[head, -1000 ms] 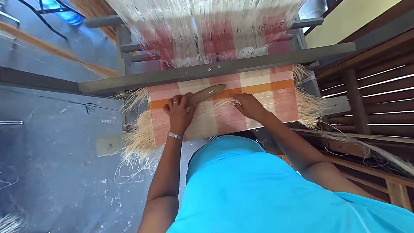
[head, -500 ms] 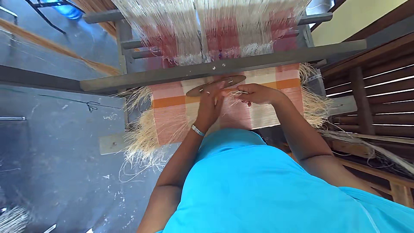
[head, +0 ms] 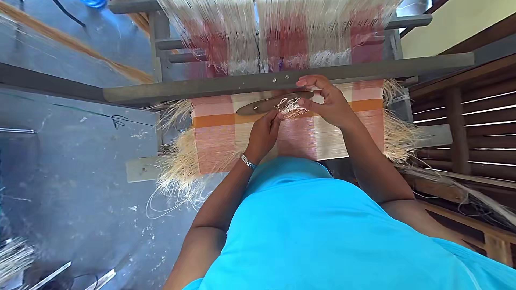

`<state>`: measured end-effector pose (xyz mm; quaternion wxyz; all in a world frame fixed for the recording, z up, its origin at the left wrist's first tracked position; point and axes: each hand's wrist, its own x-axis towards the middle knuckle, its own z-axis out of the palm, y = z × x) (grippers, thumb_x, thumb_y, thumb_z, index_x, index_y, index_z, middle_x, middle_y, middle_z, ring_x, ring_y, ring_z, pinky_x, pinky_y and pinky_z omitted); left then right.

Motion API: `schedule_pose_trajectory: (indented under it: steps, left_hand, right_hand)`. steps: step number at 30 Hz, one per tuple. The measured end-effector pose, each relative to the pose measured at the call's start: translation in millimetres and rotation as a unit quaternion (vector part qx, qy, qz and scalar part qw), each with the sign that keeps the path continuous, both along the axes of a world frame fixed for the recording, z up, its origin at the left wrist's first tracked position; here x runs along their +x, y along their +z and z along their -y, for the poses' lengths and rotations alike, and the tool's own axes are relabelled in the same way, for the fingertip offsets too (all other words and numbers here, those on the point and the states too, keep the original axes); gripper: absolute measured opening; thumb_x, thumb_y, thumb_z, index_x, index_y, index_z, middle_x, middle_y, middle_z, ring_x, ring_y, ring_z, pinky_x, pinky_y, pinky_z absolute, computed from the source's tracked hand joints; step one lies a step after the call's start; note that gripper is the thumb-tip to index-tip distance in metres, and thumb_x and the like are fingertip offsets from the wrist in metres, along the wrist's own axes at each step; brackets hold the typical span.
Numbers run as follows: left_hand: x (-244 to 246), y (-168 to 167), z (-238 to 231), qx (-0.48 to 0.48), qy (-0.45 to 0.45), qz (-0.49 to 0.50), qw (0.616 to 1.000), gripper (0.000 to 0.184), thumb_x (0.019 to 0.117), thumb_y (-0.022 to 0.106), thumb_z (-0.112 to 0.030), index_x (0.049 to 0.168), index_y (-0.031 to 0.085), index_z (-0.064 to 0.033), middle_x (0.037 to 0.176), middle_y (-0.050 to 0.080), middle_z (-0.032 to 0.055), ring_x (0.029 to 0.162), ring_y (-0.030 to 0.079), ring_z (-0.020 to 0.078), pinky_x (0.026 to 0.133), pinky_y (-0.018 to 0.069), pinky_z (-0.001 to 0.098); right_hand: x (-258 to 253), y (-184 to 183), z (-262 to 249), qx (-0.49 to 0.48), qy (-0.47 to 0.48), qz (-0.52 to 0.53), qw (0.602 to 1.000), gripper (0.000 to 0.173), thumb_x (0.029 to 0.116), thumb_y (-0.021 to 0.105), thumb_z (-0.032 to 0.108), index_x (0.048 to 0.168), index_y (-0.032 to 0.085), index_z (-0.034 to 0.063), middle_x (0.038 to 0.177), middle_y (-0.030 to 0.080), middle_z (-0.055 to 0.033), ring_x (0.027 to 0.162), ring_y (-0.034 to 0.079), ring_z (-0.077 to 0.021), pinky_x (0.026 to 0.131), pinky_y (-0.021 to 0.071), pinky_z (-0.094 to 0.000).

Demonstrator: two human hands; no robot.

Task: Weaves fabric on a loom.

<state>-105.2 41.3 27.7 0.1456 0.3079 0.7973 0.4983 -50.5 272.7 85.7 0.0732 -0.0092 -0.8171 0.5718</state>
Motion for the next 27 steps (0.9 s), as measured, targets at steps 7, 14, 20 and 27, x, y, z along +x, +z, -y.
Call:
schedule_pose_trajectory:
  steps: [7, 14, 20, 27]
  left_hand:
    - [8.2, 15.8, -1.9, -0.029, -0.026, -0.012, 0.999, 0.028, 0.1098, 0.047, -0.025, 0.109, 0.066, -0.0041, 0.073, 0.057, 0.0064, 0.059, 0.052, 0.0165, 0.056, 0.0470, 0.0347]
    - [16.2, -10.9, 58.1, -0.200, -0.085, 0.006, 0.976, 0.052, 0.1059, 0.043, -0.056, 0.128, 0.061, -0.0120, 0.074, 0.063, 0.0087, 0.064, 0.063, 0.0275, 0.060, 0.0547, 0.0528]
    - [8.3, -27.8, 121.9, -0.250, -0.031, -0.100, 0.963, 0.050, 0.1101, 0.038, -0.044, 0.092, 0.063, -0.0044, 0.075, 0.060, 0.0131, 0.069, 0.064, 0.0327, 0.060, 0.0520, 0.0553]
    - [-18.4, -45.5, 169.6, -0.271, -0.025, -0.199, 0.942, 0.050, 0.1101, 0.040, -0.039, 0.089, 0.063, -0.0008, 0.077, 0.064, 0.0174, 0.065, 0.066, 0.0377, 0.054, 0.0507, 0.0572]
  right_hand:
    - [-10.2, -11.3, 21.1, -0.018, -0.001, -0.028, 0.999, 0.018, 0.0921, 0.077, 0.026, 0.100, 0.077, 0.0102, 0.119, 0.068, -0.0055, 0.119, 0.060, -0.0182, 0.103, 0.0497, -0.0377]
    - [10.5, -4.7, -35.8, -0.184, -0.122, 0.017, 0.975, 0.018, 0.1030, 0.057, 0.018, 0.108, 0.070, 0.0056, 0.122, 0.072, -0.0055, 0.115, 0.065, -0.0150, 0.097, 0.0540, -0.0349]
    - [66.1, 0.2, -147.3, -0.328, -0.329, 0.021, 0.885, 0.012, 0.1093, 0.044, 0.018, 0.110, 0.056, 0.0146, 0.106, 0.072, -0.0007, 0.084, 0.068, -0.0081, 0.076, 0.0566, -0.0233]
    - [187.7, 26.7, -312.4, -0.272, -0.473, -0.051, 0.837, 0.015, 0.1065, 0.042, 0.007, 0.120, 0.050, 0.0058, 0.108, 0.071, -0.0033, 0.105, 0.071, -0.0110, 0.096, 0.0577, -0.0262]
